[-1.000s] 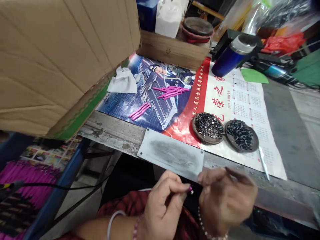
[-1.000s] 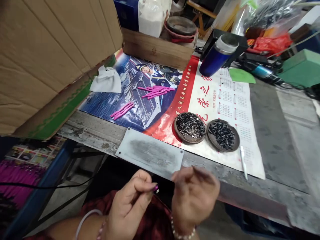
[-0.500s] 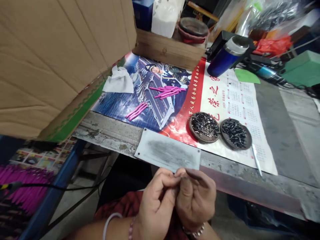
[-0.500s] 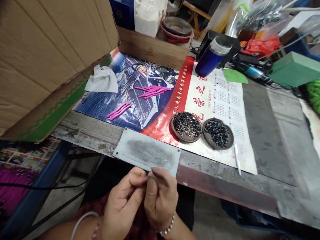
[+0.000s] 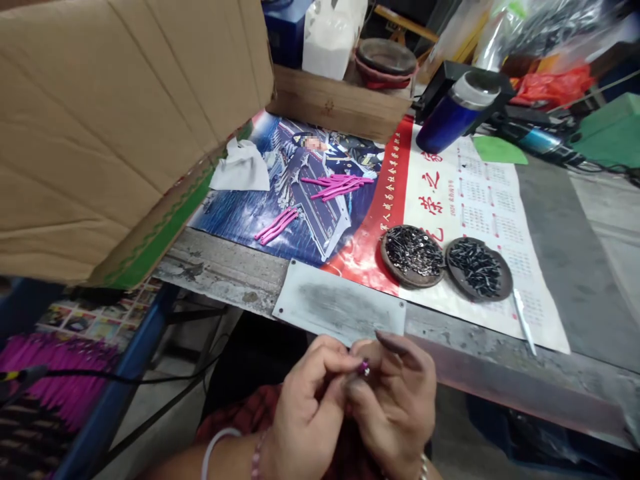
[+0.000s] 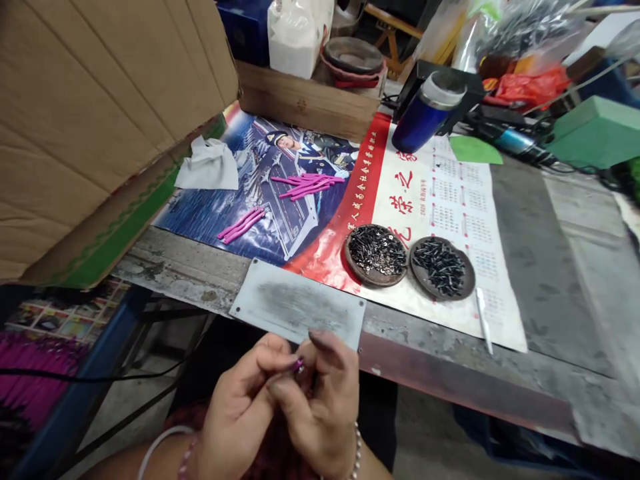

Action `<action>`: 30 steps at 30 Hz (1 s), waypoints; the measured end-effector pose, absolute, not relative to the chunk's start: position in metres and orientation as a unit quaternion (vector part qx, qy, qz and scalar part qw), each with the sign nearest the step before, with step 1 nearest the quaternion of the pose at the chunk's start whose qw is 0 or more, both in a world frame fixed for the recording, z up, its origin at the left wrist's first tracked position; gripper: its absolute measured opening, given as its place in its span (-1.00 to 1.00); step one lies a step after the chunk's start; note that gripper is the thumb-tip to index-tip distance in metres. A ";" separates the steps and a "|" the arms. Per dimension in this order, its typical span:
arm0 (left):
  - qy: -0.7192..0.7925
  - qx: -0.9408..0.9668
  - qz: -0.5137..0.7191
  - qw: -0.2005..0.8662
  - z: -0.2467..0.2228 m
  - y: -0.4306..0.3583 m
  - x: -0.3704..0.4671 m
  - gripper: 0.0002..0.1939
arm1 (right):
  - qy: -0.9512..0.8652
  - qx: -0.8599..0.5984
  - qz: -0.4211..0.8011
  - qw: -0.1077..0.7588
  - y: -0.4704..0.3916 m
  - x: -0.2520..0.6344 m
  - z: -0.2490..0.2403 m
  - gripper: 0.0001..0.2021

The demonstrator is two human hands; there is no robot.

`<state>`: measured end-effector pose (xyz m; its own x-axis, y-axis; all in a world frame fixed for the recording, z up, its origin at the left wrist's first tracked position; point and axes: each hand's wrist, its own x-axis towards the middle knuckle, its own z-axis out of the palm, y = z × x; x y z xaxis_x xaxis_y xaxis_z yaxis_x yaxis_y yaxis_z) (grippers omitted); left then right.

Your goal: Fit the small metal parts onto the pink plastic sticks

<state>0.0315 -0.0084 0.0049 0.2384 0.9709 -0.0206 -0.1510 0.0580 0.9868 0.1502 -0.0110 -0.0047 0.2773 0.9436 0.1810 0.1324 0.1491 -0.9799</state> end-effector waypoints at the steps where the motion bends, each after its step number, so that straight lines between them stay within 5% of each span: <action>1: 0.404 0.517 0.455 0.602 0.006 -0.005 0.029 -0.84 | -0.490 -0.562 0.336 0.576 -0.009 0.154 -0.005 -0.61; 7: 0.391 0.708 0.335 0.483 0.015 0.043 -0.023 -0.79 | -0.384 -0.651 0.259 0.602 -0.008 0.200 -0.012 -0.75; 15: 0.373 0.890 0.126 0.229 0.010 0.080 -0.037 -0.68 | -0.502 -0.655 0.286 0.487 -0.032 0.213 -0.011 -0.90; 22: 0.248 0.939 0.061 0.232 0.019 0.079 0.022 -0.74 | -0.563 -0.639 0.252 0.460 -0.038 0.211 0.001 -0.91; 30: 0.354 0.906 0.091 0.215 0.014 0.073 -0.009 -0.69 | -0.584 -0.629 0.274 0.433 -0.037 0.210 -0.001 -0.91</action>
<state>-0.0093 0.0727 0.0136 0.7324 0.6807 0.0130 0.6024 -0.6568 0.4536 0.2103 -0.0370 -0.0010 0.1677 0.9724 0.1622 0.4982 0.0583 -0.8651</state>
